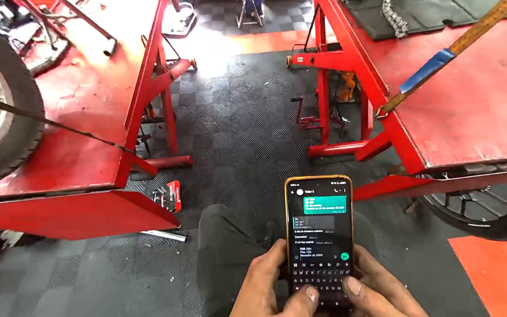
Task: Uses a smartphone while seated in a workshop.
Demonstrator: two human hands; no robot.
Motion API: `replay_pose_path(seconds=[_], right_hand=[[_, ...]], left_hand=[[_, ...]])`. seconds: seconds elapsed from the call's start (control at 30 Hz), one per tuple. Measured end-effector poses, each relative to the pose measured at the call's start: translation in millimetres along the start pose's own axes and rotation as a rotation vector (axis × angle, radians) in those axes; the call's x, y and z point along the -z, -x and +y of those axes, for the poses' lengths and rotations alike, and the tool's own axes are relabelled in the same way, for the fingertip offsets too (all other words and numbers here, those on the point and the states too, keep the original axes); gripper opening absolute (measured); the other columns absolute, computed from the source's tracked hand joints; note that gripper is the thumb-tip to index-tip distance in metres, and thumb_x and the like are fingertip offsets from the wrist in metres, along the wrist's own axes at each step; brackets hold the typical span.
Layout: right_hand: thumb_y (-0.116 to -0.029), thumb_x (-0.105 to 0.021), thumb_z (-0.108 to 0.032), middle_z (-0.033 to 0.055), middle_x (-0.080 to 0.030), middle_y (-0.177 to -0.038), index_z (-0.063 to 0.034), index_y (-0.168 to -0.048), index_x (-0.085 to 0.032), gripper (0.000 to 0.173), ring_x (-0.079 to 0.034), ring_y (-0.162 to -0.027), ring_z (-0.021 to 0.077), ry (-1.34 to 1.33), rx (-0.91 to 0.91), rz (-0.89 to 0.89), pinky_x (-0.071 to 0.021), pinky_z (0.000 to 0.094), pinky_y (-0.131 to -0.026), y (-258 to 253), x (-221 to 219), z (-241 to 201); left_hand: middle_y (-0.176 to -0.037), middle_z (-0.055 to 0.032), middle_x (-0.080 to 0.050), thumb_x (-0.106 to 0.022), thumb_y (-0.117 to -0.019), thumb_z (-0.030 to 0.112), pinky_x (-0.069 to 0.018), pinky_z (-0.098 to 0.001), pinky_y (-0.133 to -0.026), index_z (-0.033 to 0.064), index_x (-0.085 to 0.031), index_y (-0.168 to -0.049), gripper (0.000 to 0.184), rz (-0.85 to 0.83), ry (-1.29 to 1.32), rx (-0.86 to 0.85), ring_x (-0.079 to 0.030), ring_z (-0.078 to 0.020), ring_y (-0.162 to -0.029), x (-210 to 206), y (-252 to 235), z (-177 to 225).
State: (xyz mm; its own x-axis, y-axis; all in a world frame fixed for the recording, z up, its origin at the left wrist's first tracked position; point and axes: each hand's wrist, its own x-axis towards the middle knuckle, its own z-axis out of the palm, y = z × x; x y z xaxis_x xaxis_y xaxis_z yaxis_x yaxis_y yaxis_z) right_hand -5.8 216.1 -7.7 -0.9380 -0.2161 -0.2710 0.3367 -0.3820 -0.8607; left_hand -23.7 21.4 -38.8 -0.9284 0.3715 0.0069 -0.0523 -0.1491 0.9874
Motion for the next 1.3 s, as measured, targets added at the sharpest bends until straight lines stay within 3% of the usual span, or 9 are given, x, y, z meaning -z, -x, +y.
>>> replay_pose_path(seconds=[0.2,0.37,0.5,0.6,0.73,0.87,1.0,1.3], right_hand=[[-0.1008,-0.041,0.003,0.0144,-0.067,-0.123,0.0026,-0.138,-0.041,0.038,-0.071,-0.105,0.0264,-0.042,-0.022,0.011,-0.0633,0.0487,-0.085,2,1,2],[-0.0994,-0.048,0.003,0.0186,-0.066,-0.124,0.0078,-0.141,-0.038,0.044,-0.070,-0.108,0.0291,-0.023,-0.008,0.021,-0.0620,0.0500,-0.089,3,1,4],[-0.0977,-0.054,0.002,0.0175,-0.067,-0.121,0.0091,-0.139,-0.042,0.044,-0.070,-0.105,0.0254,0.010,0.015,0.050,-0.0620,0.0462,-0.087,7,-2,13],[-0.0980,-0.054,-0.001,0.0177,-0.067,-0.120,0.0092,-0.138,-0.044,0.042,-0.071,-0.102,0.0247,0.037,0.004,0.034,-0.0624,0.0452,-0.083,9,-3,18],[-0.0983,-0.053,0.000,0.0172,-0.067,-0.121,0.0084,-0.139,-0.043,0.043,-0.071,-0.102,0.0250,0.013,-0.055,0.038,-0.0629,0.0459,-0.082,11,-2,23],[-0.1003,-0.049,0.002,0.0163,-0.068,-0.121,0.0058,-0.139,-0.044,0.039,-0.072,-0.103,0.0281,-0.044,-0.044,0.061,-0.0644,0.0489,-0.081,14,4,26],[-0.1030,-0.044,0.000,0.0166,-0.068,-0.123,0.0047,-0.140,-0.043,0.037,-0.072,-0.105,0.0302,-0.051,-0.031,0.052,-0.0646,0.0511,-0.081,16,12,25],[-0.0999,-0.041,0.005,0.0142,-0.068,-0.120,0.0000,-0.134,-0.042,0.034,-0.072,-0.103,0.0284,-0.103,-0.048,0.095,-0.0645,0.0503,-0.079,25,15,19]], left_hand=[[-0.117,-0.0138,-0.070,-0.059,-0.0951,0.006,-0.0615,-0.0391,-0.092,-0.0128,-0.048,-0.133,0.044,-0.018,0.009,0.000,-0.071,-0.0178,-0.105,0,0,-5],[-0.116,-0.0081,-0.072,-0.063,-0.0952,0.013,-0.0624,-0.0394,-0.091,-0.0059,-0.052,-0.134,0.044,-0.008,-0.007,0.046,-0.072,-0.0163,-0.103,2,1,-8],[-0.113,0.0052,-0.074,-0.064,-0.0994,0.025,-0.0593,-0.0311,-0.091,0.0155,-0.066,-0.129,0.031,-0.017,0.024,0.004,-0.070,-0.0073,-0.102,11,1,-17],[-0.111,0.0157,-0.073,-0.053,-0.1056,0.037,-0.0550,-0.0215,-0.092,0.0284,-0.074,-0.119,0.026,0.005,-0.003,-0.046,-0.067,0.0025,-0.102,22,2,-24],[-0.115,0.0102,-0.074,-0.039,-0.1104,0.034,-0.0543,-0.0267,-0.099,0.0232,-0.074,-0.123,0.038,0.111,0.053,-0.003,-0.067,-0.0023,-0.109,20,5,-28],[-0.120,0.0048,-0.074,-0.040,-0.1101,0.029,-0.0550,-0.0305,-0.100,0.0187,-0.073,-0.125,0.037,0.120,-0.003,0.037,-0.067,-0.0062,-0.111,13,3,-26],[-0.121,-0.0042,-0.072,-0.038,-0.1113,0.028,-0.0554,-0.0343,-0.101,0.0068,-0.069,-0.126,0.040,0.069,0.026,-0.034,-0.068,-0.0112,-0.112,8,-3,-30],[-0.118,-0.0080,-0.072,-0.036,-0.1119,0.024,-0.0553,-0.0333,-0.100,0.0002,-0.068,-0.124,0.042,0.059,0.053,-0.083,-0.068,-0.0118,-0.109,-5,-7,-32]])
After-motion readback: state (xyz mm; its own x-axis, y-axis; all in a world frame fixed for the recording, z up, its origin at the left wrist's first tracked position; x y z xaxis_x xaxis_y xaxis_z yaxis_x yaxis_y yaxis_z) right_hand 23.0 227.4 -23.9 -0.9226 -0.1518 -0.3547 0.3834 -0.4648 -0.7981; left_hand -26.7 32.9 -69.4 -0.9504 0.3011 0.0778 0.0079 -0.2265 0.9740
